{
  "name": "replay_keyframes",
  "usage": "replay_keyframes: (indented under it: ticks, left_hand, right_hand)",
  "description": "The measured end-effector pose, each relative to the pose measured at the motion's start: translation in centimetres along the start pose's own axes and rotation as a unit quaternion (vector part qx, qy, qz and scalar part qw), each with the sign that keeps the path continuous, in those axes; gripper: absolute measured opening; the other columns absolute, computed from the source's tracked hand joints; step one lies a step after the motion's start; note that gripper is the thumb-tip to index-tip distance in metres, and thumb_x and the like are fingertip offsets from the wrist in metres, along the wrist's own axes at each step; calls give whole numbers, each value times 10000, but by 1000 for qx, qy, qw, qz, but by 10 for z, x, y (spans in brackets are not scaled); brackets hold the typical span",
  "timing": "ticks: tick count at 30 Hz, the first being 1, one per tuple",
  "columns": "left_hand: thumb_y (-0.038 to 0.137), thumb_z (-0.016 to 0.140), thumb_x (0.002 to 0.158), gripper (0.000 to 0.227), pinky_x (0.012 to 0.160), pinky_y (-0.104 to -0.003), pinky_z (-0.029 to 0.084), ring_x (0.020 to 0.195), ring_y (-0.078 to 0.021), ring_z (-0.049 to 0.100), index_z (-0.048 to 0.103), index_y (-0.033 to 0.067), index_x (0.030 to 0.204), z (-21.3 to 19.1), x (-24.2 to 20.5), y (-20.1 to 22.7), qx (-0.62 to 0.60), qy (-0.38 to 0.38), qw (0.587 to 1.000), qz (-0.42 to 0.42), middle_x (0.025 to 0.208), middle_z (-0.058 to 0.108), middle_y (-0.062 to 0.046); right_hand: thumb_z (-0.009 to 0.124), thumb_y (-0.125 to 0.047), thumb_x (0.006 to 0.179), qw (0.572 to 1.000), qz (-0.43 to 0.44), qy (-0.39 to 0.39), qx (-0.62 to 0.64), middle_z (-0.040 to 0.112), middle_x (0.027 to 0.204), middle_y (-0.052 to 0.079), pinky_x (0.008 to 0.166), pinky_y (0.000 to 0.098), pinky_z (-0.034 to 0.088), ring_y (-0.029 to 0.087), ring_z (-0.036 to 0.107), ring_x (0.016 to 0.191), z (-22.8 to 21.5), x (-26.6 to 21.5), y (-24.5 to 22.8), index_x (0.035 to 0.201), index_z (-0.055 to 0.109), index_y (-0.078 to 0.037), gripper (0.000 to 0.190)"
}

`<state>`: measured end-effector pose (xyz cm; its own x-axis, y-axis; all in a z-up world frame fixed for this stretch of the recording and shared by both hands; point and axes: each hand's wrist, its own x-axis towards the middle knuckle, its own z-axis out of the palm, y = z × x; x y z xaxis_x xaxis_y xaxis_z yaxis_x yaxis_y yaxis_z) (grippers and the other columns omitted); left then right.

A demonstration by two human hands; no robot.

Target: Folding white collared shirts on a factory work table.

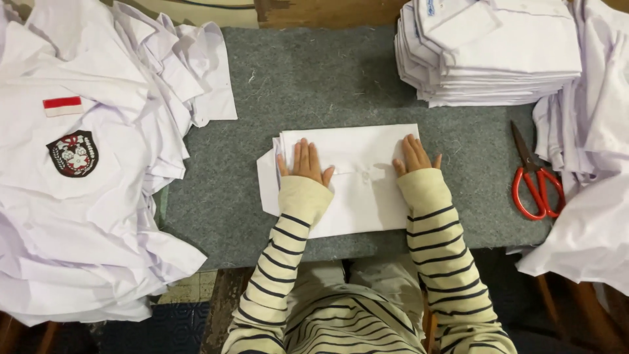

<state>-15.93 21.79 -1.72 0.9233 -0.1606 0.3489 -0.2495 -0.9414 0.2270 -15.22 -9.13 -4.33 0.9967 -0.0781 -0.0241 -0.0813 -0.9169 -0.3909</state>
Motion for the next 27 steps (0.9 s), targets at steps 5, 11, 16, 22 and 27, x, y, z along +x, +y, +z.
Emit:
replay_keyframes:
  ticks: [5,11,16,22,27]
  left_hand:
    - [513,326,1058,671,1179,-718,-68,1533,-257,275,374,45,1536,-11,-4,-3,20,-48,998,-34,1650,314,-146]
    - [370,385,1029,592,1131,-794,-48,1566,-232,154,382,83,1546,-30,-6,-15,68,-36,996,-45,1682,272,-79]
    - [313,436,983,668,1080,-861,-59,1584,-286,36,280,107,1598,-69,-17,-29,93,-82,990,-72,1720,145,-51]
    - [292,437,1056,552,1059,-779,-185,1555,-340,153,360,108,1571,-116,-44,-12,-80,3,994,-69,1678,271,-109]
    - [197,503,1044,505,1135,-749,-55,1494,-380,312,419,125,1537,-120,-61,-4,-324,42,939,-107,1603,405,-129]
  right_hand:
    - [278,-630,1049,996,56,-51,-42,99,1722,-83,1208,677,-55,178,57,1580,-30,-14,-36,1637,193,-291,684]
    - [379,-568,1041,994,112,-5,-21,115,1722,-12,1227,644,-50,227,70,1581,-16,-7,-13,1632,227,-255,685]
    - [741,-395,932,969,68,233,-45,644,1184,56,913,443,544,327,660,1040,-20,-27,24,1369,638,-211,485]
    - [567,-761,913,950,310,-29,30,700,1166,-149,902,404,564,156,674,1105,-43,-30,14,1262,628,-437,480]
    - [662,-703,905,944,315,-46,89,752,956,-84,765,410,607,212,738,922,-59,-19,4,1074,740,-326,420]
